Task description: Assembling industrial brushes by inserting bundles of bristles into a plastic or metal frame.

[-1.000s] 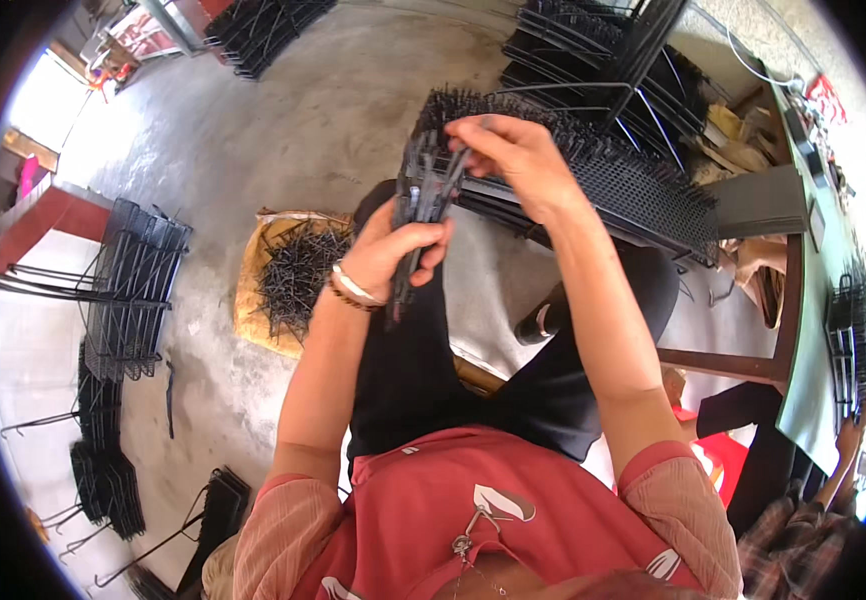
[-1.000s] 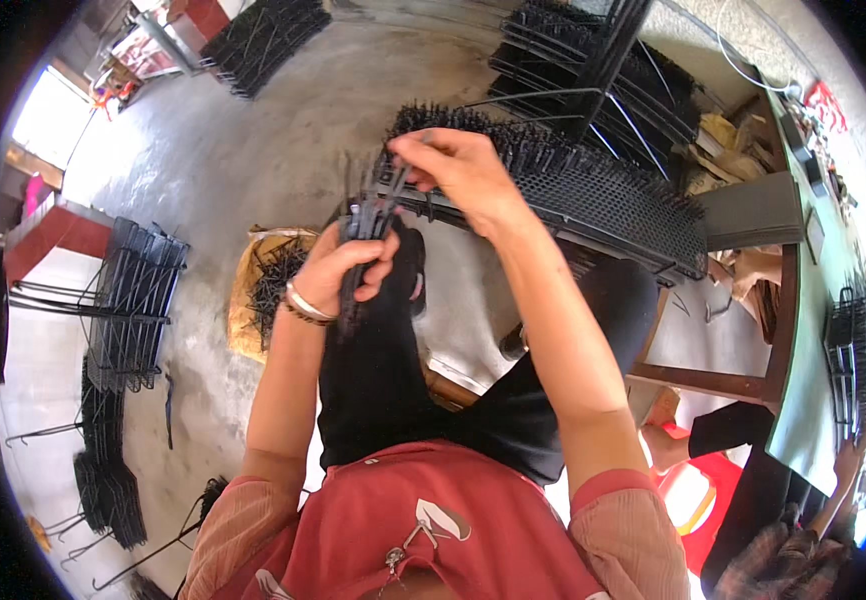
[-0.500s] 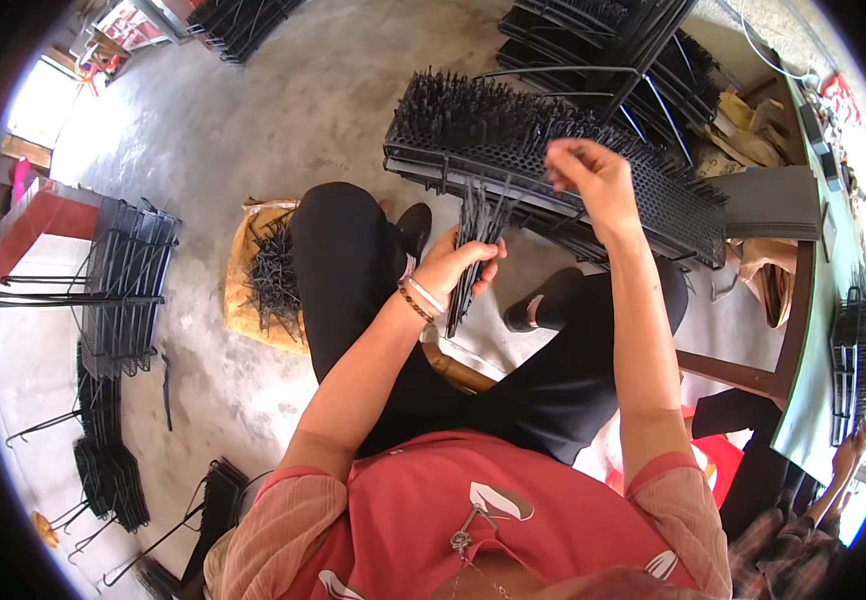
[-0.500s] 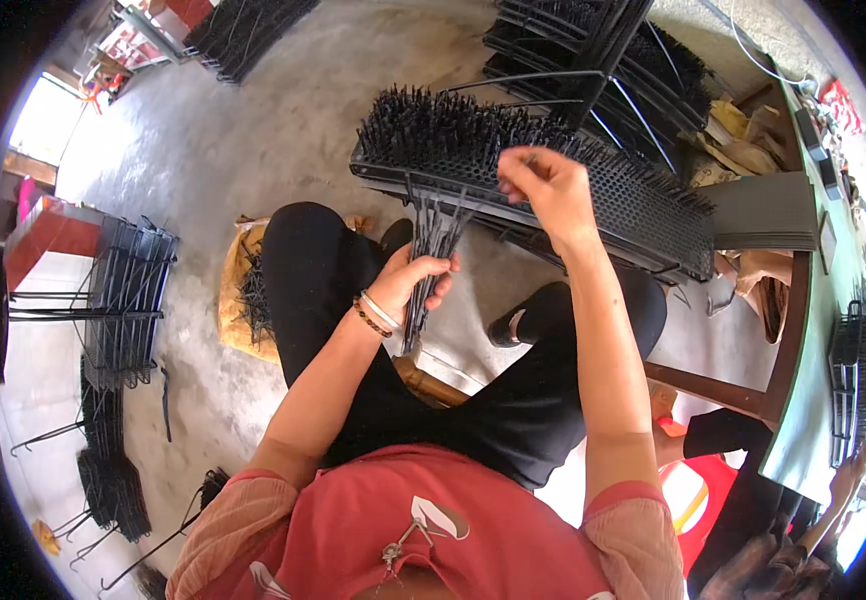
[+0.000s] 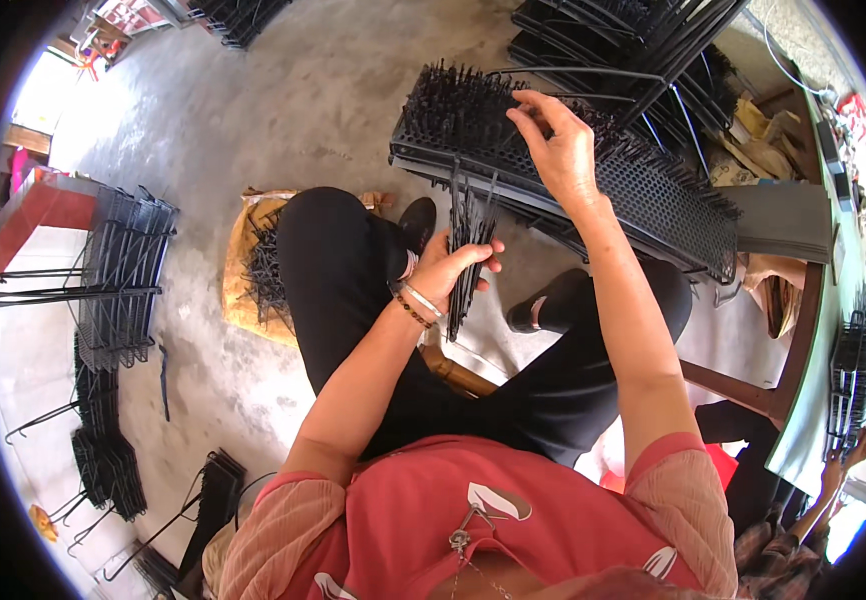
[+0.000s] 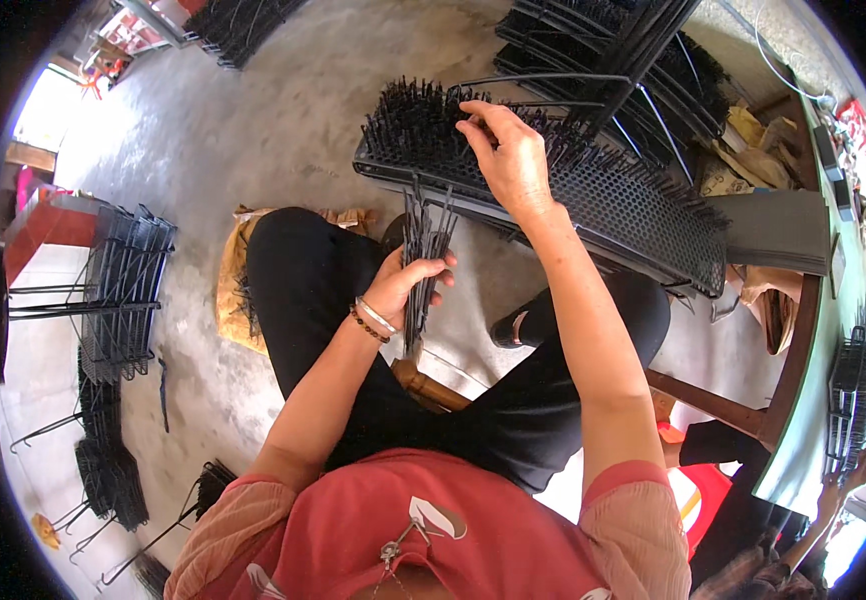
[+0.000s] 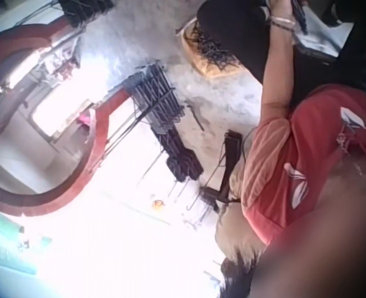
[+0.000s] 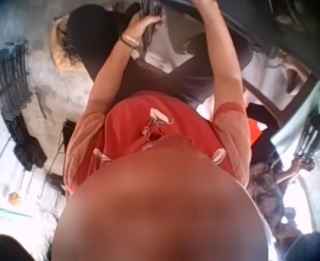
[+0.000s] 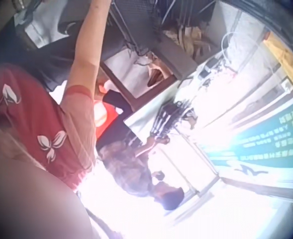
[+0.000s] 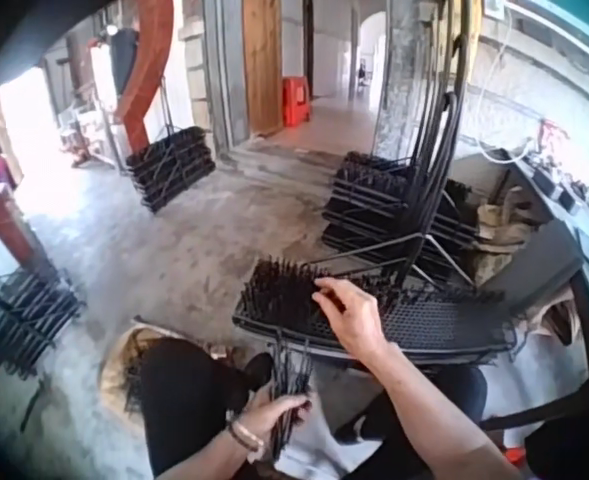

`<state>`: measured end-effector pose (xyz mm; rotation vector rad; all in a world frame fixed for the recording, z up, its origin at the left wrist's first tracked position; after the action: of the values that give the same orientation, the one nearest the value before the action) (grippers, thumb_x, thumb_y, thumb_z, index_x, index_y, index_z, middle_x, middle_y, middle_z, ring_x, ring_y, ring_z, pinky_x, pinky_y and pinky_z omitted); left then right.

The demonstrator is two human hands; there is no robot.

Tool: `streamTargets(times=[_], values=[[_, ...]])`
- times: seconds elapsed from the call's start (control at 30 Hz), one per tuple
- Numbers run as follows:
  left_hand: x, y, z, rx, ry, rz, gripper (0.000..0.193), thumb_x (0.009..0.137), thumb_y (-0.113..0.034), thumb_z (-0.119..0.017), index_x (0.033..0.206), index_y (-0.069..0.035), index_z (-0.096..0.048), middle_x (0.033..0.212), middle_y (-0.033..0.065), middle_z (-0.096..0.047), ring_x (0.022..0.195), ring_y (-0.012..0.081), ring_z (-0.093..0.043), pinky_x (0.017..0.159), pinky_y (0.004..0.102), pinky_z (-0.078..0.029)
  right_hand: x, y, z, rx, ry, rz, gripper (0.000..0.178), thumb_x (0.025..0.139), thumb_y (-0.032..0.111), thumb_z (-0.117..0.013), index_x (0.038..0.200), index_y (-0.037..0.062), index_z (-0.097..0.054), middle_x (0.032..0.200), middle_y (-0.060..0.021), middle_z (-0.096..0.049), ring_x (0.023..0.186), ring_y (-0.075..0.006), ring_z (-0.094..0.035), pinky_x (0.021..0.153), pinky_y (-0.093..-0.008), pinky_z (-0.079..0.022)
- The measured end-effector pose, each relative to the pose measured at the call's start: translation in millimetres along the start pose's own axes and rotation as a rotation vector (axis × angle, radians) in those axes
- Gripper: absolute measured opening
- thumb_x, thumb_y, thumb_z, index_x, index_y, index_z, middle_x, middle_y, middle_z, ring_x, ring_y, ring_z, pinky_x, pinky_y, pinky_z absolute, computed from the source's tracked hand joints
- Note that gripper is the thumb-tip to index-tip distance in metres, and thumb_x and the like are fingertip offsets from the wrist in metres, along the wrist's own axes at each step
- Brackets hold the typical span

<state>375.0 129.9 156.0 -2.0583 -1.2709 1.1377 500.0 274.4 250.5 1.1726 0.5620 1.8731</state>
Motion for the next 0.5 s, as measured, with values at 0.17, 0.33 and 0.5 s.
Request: streamTargets(times=[0.17, 0.33, 0.5], values=[[-1.0, 1.9, -5.0, -0.067, 0.013, 0.042, 0.023, 0.084, -0.012, -0.061, 0.104, -0.002, -0.056, 0.100, 0.0103, -0.067, 0.077, 0.0166, -0.064, 0.054, 0.0277, -0.052, 4.6, 3.6, -6.9, -0.045, 0.029, 0.105, 0.025, 0.081, 0.007, -0.067, 0.105, 0.0049, -0.063, 0.084, -0.0117, -0.065, 0.072, -0.0205, -0.063, 0.066, -0.0287, -0.050], [-2.6, 3.2, -3.1, -0.091, 0.003, 0.023, 0.024, 0.084, -0.013, -0.062, 0.105, -0.003, -0.057, 0.101, 0.0098, -0.067, 0.077, 0.0159, -0.064, 0.054, 0.0268, -0.052, 7.0, 12.6, -15.7, -0.106, 0.057, 0.256, 0.026, 0.080, 0.008, -0.068, 0.106, 0.0061, -0.063, 0.083, -0.0106, -0.064, 0.072, -0.0211, -0.063, 0.065, -0.0291, -0.050], [-4.0, 1.7, -2.6, -0.096, -0.042, 0.008, 0.024, 0.084, -0.016, -0.063, 0.104, -0.004, -0.058, 0.099, 0.0089, -0.067, 0.076, 0.0152, -0.064, 0.053, 0.0259, -0.051, -1.3, 8.6, -21.8, -0.321, 0.030, 0.309, 0.027, 0.079, 0.009, -0.068, 0.105, 0.0056, -0.064, 0.087, -0.0083, -0.065, 0.076, -0.0255, -0.060, 0.071, -0.0345, -0.048]])
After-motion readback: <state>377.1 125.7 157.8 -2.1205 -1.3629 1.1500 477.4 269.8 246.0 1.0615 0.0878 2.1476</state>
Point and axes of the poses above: each hand's wrist, its own x-axis towards the middle knuckle, its own z-axis out of the back of the hand, y = z × x, the point moved 4 cm from there along x, towards the middle knuckle
